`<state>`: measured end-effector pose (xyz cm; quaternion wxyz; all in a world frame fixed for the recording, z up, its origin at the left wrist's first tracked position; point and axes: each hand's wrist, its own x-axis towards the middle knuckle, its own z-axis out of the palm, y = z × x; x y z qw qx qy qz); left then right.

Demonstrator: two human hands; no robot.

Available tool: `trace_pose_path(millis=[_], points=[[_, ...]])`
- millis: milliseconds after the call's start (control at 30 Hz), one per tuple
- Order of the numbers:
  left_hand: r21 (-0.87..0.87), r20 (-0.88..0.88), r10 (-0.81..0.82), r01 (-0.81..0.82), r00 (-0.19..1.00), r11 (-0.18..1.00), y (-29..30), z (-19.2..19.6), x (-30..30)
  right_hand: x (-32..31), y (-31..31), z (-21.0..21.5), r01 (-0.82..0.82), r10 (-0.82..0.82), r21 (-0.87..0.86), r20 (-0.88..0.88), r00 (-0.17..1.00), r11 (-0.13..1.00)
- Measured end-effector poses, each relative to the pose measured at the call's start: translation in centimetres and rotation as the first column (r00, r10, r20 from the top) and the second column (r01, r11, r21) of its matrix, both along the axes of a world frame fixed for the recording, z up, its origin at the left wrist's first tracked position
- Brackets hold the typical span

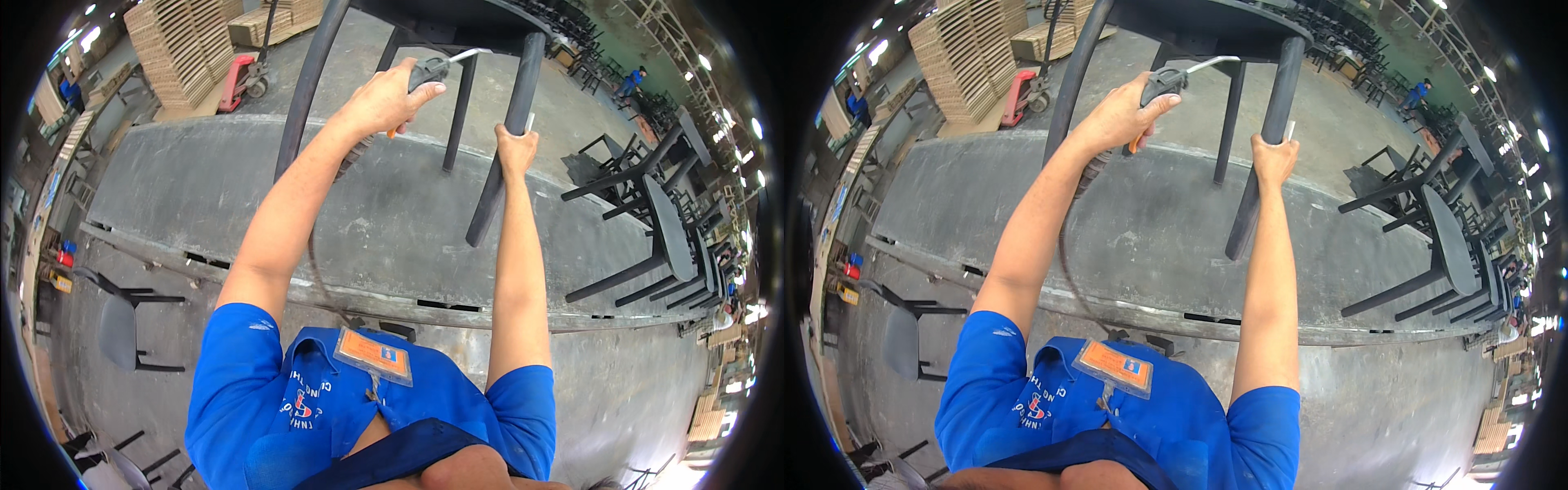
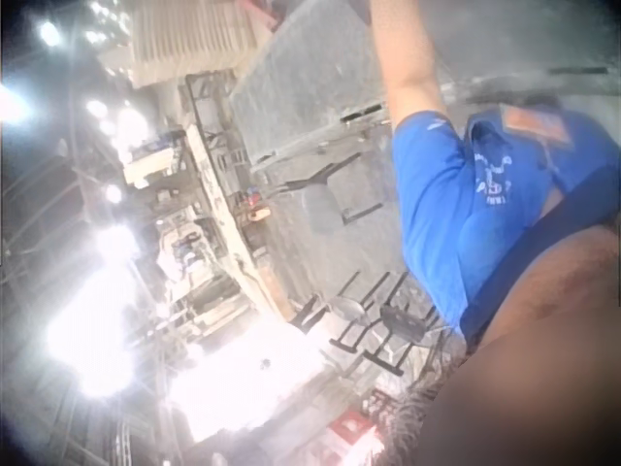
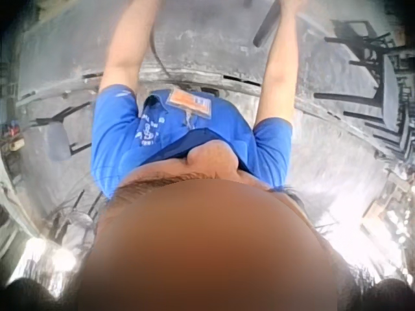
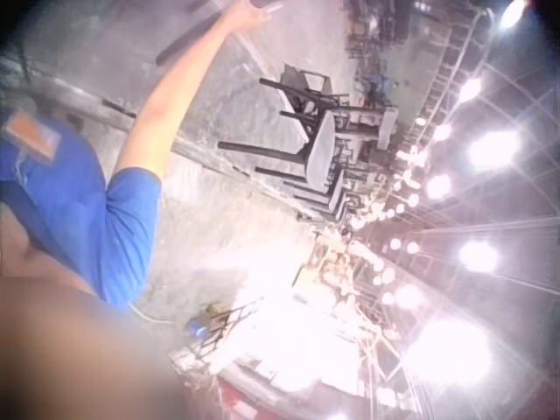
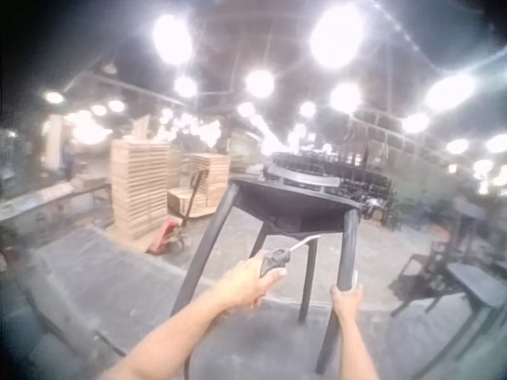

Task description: The person wipes a black chair with a white cloth, cleaning the legs, seat, and backrest. They rotate the chair to reach all sides and then place it upright on the floor.

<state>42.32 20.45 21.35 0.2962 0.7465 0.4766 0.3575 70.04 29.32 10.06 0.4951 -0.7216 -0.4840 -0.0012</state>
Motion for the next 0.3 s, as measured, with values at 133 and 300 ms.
trace_pose_path(millis=[133, 300], points=[[-0.177, -0.122, -0.089, 0.066, 0.989, 0.982, -3.7, -5.9, -1.0, 0.7, 2.9, -0.5, 0.021, -0.015, 0.126, -0.046, 0.999, 0.992], [-0.218, -0.162, 0.107, -0.141, 0.981, 0.966, -9.6, -13.0, -3.6, 0.3, 5.5, -1.2, -0.068, 0.075, 0.171, -0.035, 0.997, 0.983]])
